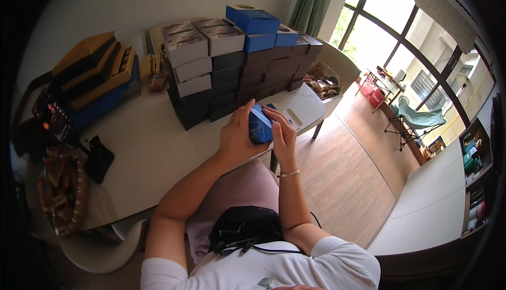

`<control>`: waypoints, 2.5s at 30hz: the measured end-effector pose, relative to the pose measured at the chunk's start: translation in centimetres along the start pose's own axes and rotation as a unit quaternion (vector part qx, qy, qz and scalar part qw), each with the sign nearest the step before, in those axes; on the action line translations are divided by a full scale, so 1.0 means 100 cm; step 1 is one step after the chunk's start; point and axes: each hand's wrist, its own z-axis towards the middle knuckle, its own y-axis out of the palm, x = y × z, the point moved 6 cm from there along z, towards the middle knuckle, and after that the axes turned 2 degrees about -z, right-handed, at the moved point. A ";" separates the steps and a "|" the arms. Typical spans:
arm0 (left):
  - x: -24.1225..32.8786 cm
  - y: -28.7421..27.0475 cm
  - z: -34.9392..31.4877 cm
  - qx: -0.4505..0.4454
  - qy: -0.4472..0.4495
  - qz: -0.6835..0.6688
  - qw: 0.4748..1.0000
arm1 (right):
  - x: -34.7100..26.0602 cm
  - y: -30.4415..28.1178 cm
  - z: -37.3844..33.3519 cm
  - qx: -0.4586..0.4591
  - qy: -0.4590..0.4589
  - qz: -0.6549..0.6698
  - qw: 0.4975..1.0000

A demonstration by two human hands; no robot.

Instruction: The person assembles small blue and white cardboard boxes by folding flaps and snapping them into shape. They then arrange the finished boxes on a table alongside other packaging materials, including a basket of snacks and wooden trays.

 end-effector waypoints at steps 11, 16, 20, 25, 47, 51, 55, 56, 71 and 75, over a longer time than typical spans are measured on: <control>-0.003 0.003 0.001 -0.019 -0.008 0.035 0.999 | 0.013 0.000 -0.004 0.030 0.127 0.069 0.989; -0.003 0.003 0.001 -0.006 0.012 0.047 0.999 | 0.017 0.000 -0.006 0.023 0.136 0.068 0.988; -0.003 0.003 0.000 -0.011 0.008 0.047 0.999 | 0.017 0.001 -0.006 0.030 0.117 0.029 0.992; -0.002 0.001 -0.001 -0.009 0.019 0.060 0.998 | 0.014 0.001 -0.007 0.046 0.121 0.020 0.991; 0.014 0.005 -0.007 0.006 0.139 0.113 0.984 | 0.029 -0.004 -0.009 0.088 0.211 0.231 0.946; 0.014 0.006 -0.007 0.007 0.146 0.118 0.982 | 0.029 -0.004 -0.009 0.076 0.195 0.210 0.955; 0.013 0.005 -0.008 0.003 0.144 0.121 0.982 | 0.030 -0.003 -0.009 0.056 0.184 0.139 0.972; 0.013 0.005 -0.009 0.000 0.143 0.123 0.982 | 0.029 -0.002 -0.009 0.045 0.174 0.109 0.978; 0.008 0.005 -0.005 -0.034 0.138 0.081 0.986 | 0.024 0.000 -0.006 -0.063 0.151 0.046 0.985; 0.005 0.004 -0.005 -0.023 0.111 0.076 0.991 | 0.019 0.006 -0.007 -0.074 0.141 -0.011 0.987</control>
